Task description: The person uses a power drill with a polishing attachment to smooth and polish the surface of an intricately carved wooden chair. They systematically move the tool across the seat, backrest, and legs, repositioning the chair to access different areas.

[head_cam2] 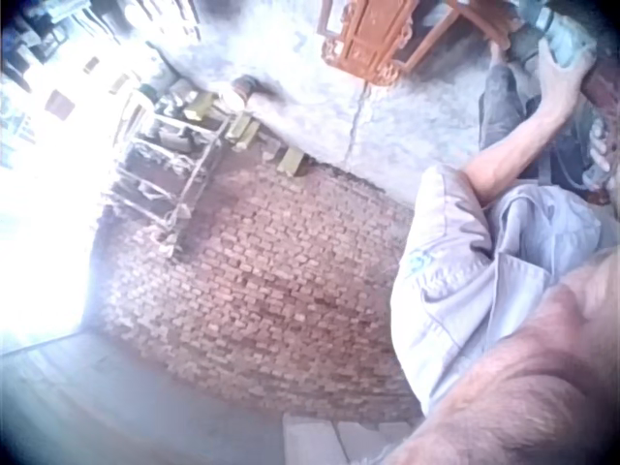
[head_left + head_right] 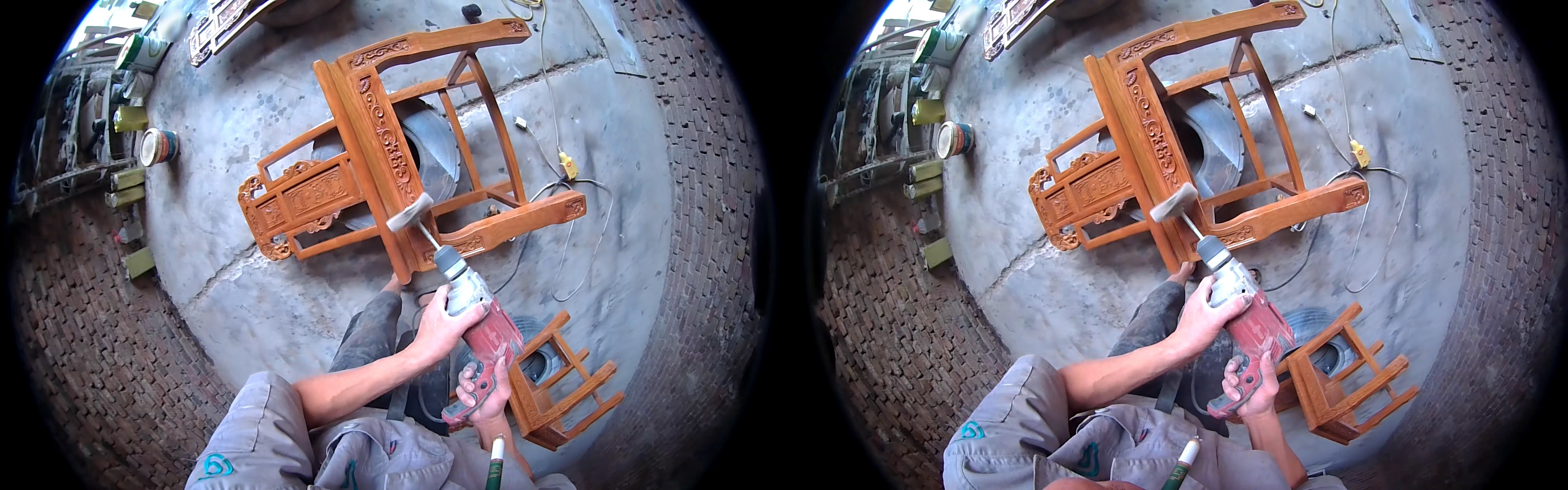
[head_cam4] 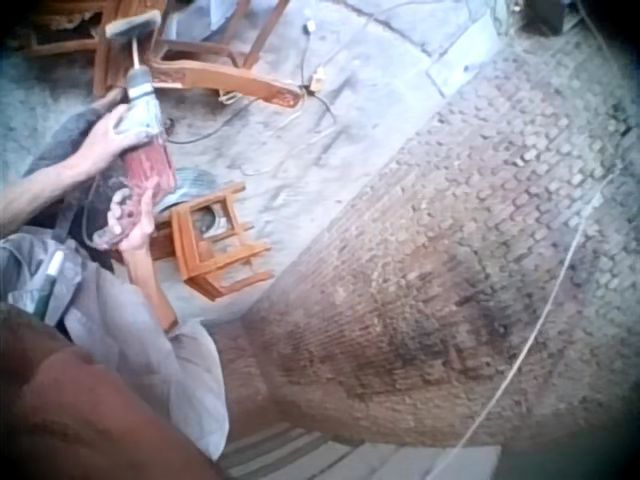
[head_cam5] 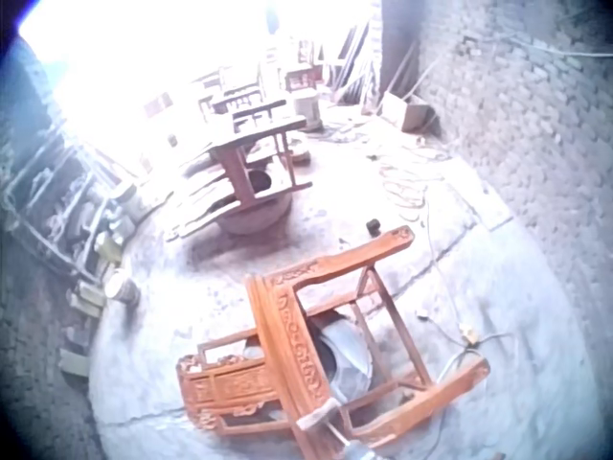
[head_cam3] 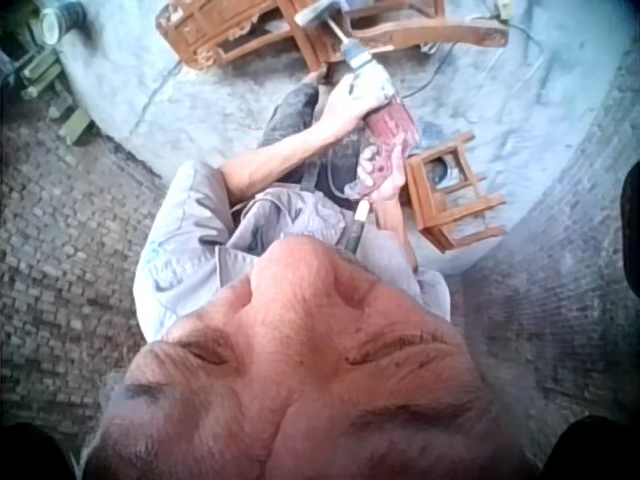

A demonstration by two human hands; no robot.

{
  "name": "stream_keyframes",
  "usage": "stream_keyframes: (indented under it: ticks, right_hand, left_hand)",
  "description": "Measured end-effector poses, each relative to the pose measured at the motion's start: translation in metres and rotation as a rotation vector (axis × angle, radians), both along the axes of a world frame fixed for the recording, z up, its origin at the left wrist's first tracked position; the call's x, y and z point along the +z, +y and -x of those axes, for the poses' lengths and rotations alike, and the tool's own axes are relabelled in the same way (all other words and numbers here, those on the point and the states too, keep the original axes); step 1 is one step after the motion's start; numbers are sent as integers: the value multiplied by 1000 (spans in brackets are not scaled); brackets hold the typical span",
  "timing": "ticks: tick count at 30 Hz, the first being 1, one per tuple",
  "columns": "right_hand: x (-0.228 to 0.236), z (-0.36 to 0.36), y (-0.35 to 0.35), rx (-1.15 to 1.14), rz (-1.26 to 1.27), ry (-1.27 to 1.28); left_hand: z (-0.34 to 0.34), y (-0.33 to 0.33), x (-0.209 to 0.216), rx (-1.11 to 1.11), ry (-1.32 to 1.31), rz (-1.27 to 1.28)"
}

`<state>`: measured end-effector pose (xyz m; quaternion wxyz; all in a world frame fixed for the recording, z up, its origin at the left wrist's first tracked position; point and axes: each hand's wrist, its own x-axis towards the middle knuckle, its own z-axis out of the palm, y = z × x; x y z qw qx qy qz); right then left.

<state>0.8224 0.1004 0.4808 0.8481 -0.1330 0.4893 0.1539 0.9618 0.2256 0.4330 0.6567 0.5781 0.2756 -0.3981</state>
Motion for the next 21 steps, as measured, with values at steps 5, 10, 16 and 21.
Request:
stream_keyframes:
  ticks: [5,10,16,21]
  right_hand:
    - [-11,-47,16,-11,30,-49]
    - [-18,-97,28,32,18,-105]
    - [-24,-132,31,18,30,-140]
    - [-13,-101,16,47,61,-85]
  left_hand:
    - [-35,12,-5,73,-108,7]
    - [-82,26,-9,110,-128,59]
    - [-124,28,1,102,-72,59]
    - [-80,15,-11,103,-121,57]
